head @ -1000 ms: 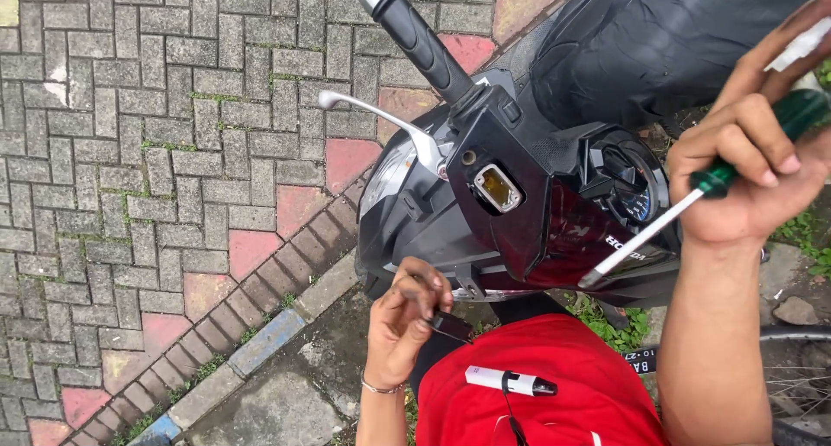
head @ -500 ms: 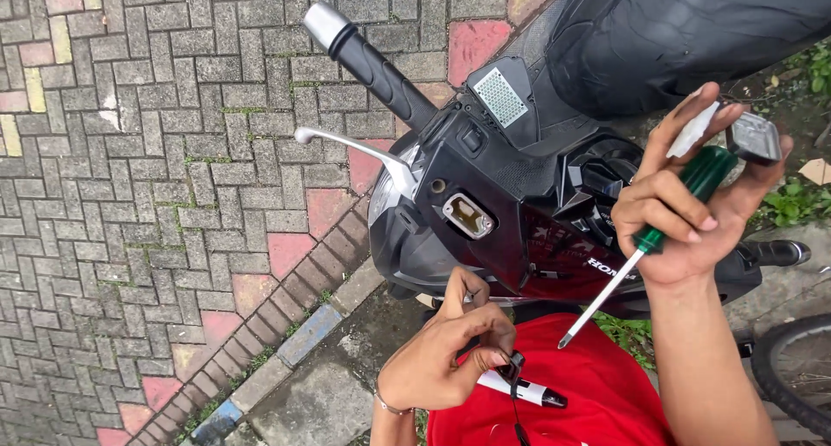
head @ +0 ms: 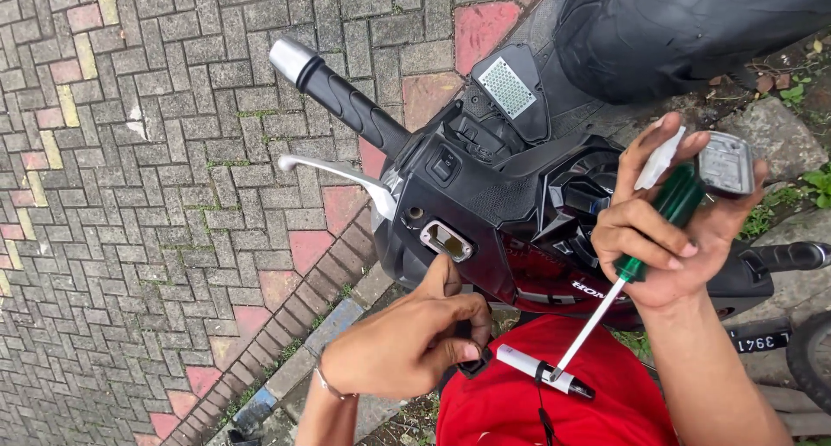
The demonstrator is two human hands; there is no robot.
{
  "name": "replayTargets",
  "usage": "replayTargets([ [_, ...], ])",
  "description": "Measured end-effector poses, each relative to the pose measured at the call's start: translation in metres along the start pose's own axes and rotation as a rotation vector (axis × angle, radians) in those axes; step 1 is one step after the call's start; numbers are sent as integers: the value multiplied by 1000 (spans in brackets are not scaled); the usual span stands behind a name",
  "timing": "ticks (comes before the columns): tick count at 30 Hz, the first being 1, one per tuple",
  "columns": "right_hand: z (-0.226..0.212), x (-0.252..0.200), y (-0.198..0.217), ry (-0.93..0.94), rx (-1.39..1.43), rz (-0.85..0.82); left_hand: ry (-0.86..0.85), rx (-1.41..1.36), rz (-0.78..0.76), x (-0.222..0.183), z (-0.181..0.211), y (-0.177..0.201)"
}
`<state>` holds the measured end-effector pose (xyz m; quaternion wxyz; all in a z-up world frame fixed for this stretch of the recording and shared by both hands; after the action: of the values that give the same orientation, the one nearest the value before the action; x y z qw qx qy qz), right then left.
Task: Repairing a motorcycle by working on the front console area using a screwdriver and handling small components
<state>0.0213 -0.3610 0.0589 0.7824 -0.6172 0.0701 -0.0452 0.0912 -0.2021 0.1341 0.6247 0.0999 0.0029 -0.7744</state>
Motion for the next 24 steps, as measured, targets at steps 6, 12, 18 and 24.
replayTargets([
  [6, 4, 3, 1, -32, 6, 23, 260, 80, -255, 2, -15, 3],
  [12, 5, 5, -1, -38, -6, 7, 551, 280, -666, 2, -25, -1],
  [18, 6, 3, 1, -37, 24, 22, 683, 469, -931, 1, -42, -13],
  [24, 7, 3, 5, -48, 62, 59, 744, 574, -1219, -2, -65, -30],
])
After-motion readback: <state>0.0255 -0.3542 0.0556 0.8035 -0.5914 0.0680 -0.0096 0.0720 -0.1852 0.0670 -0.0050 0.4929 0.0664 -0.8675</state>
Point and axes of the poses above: each hand's wrist, its own x-axis towards the middle knuckle, its own y-axis out of the back of the hand, z = x × y, the point moved 10 cm from there along x, towards the middle knuckle, and after that the axes turned 14 degrees about -y, right-handed, at the moved point
